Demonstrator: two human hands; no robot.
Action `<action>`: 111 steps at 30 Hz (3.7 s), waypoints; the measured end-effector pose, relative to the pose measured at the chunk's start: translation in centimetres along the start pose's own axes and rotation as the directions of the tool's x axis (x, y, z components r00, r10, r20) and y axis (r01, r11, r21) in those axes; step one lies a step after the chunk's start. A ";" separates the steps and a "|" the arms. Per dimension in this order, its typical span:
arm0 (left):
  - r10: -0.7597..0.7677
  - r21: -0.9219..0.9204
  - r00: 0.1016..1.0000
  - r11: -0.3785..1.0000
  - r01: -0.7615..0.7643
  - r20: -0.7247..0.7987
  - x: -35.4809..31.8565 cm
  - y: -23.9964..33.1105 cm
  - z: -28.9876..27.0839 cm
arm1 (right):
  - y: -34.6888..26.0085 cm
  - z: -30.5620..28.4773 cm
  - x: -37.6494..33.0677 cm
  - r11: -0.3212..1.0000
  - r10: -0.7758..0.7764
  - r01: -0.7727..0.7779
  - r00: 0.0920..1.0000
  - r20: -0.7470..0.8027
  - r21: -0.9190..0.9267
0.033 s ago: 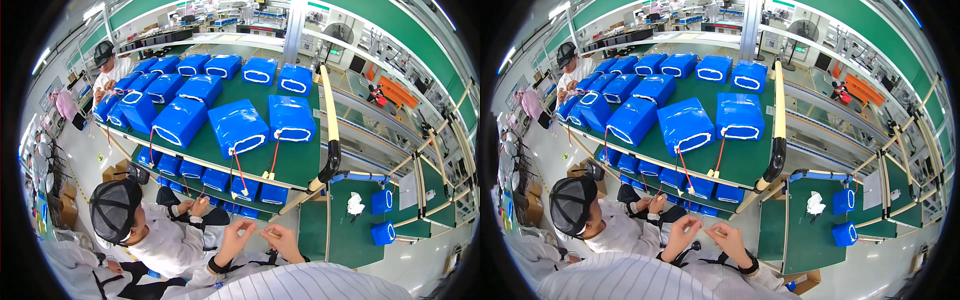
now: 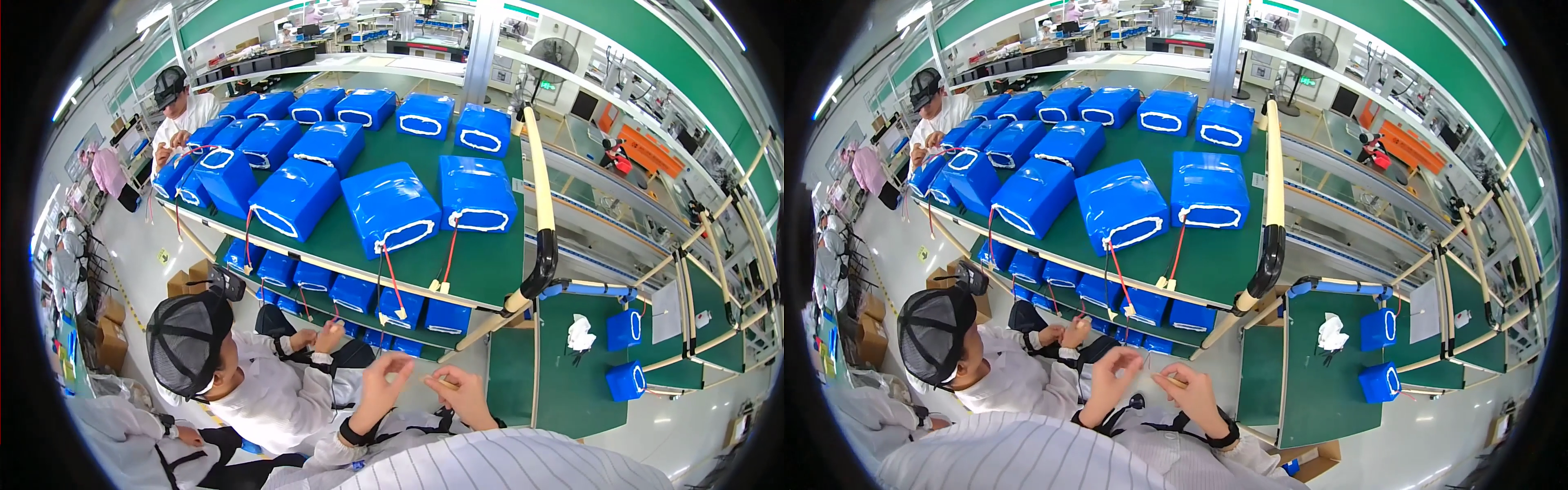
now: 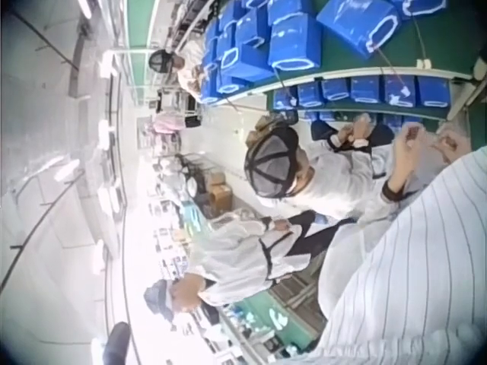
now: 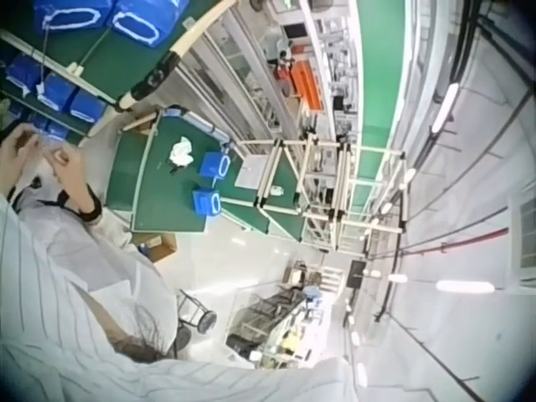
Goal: Apply yellow tape to wires and connectors on a battery assembly rack.
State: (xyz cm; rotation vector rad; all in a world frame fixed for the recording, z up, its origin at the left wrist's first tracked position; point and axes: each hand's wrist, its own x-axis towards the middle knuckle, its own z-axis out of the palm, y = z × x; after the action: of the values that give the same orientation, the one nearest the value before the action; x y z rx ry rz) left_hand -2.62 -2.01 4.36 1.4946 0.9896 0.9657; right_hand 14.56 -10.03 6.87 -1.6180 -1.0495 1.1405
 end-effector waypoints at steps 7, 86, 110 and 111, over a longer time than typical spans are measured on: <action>-0.144 -0.383 0.975 0.921 0.070 -0.168 4.5 0.1 -3.2 | 0.8 0.4 -0.1 0.995 0.026 -0.025 1.000 -0.009 0.096; -0.112 -0.722 0.983 0.668 0.180 0.142 7.4 -0.6 -2.4 | -4.8 5.7 8.8 0.806 -0.322 0.435 0.891 -0.321 0.400; 0.190 0.159 0.965 0.963 -0.220 0.183 8.1 -0.1 -4.4 | -6.1 -0.9 5.4 0.610 -0.323 0.432 0.901 -0.289 0.664; 0.071 -0.041 0.992 0.997 -0.067 0.104 8.0 0.4 -4.2 | -6.3 -2.1 4.3 0.598 -0.292 0.418 0.908 -0.299 0.684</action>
State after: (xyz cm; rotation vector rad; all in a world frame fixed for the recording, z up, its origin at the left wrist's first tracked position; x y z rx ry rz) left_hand -3.85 6.86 5.83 1.5404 0.8452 0.9393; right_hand 16.57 -4.63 12.27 -0.7704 -0.6212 0.9529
